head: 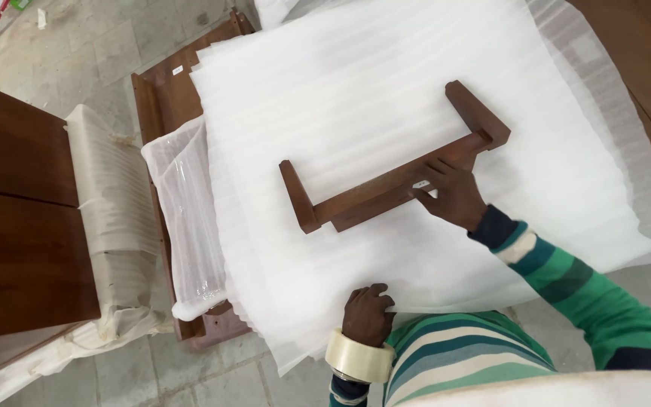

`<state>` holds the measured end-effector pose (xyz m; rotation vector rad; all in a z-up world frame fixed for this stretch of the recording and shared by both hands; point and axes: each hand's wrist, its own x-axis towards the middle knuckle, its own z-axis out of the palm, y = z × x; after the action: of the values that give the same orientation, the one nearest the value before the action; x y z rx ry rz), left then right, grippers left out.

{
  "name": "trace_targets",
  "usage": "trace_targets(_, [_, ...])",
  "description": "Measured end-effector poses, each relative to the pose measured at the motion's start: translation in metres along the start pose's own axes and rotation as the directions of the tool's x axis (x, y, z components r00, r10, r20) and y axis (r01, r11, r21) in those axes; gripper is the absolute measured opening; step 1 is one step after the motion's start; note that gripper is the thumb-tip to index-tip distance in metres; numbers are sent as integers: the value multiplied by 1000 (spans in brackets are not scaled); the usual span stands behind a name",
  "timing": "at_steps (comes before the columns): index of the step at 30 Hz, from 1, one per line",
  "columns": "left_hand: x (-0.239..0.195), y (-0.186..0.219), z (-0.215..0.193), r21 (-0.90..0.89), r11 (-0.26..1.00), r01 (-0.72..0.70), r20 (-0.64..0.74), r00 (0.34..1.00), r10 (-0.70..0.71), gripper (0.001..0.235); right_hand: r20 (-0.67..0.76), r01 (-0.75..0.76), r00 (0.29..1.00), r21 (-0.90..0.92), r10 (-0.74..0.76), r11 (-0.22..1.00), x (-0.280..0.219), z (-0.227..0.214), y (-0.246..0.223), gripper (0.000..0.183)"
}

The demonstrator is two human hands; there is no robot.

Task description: The person wraps a wooden furniture component in white foam sheeting on a work surface, folding the foam over the part and securing it with clear packing tape from a roll worn on the wrist. They place a U-shaped wooden frame piece onto the foam, fold the sheeting around it, and tape the wrapped bundle closed, with a second wrapped piece visible nearby.

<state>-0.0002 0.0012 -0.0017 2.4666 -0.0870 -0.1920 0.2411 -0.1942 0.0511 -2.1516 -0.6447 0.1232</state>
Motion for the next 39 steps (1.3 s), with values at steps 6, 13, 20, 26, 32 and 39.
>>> trace_targets(6, [1, 1, 1, 5, 1000, 28, 14, 1000, -28, 12, 224, 360, 932, -472, -285, 805, 45, 14, -24, 74])
trace_targets(13, [3, -4, 6, 2, 999, 39, 21, 999, -39, 13, 184, 287, 945, -64, -271, 956, 41, -40, -93, 66])
trace_targets(20, [1, -4, 3, -29, 1000, -4, -45, 999, 3, 13, -201, 344, 928, 786, -313, 514, 41, -72, -56, 54])
trace_targets(26, [2, -5, 2, -30, 1000, -1, -29, 1000, 0, 13, -12, 16, 999, 997, 52, -76, 12, 27, 56, 62])
trace_targets(32, [6, -1, -4, -44, 999, 20, 39, 999, -18, 13, 28, -22, 999, 962, 18, -272, -7, 84, 90, 58])
trace_targets(39, [6, -7, 4, -30, 999, 17, 33, 999, -16, 14, 311, -351, 890, 934, 334, 68, -35, 56, 69, 50])
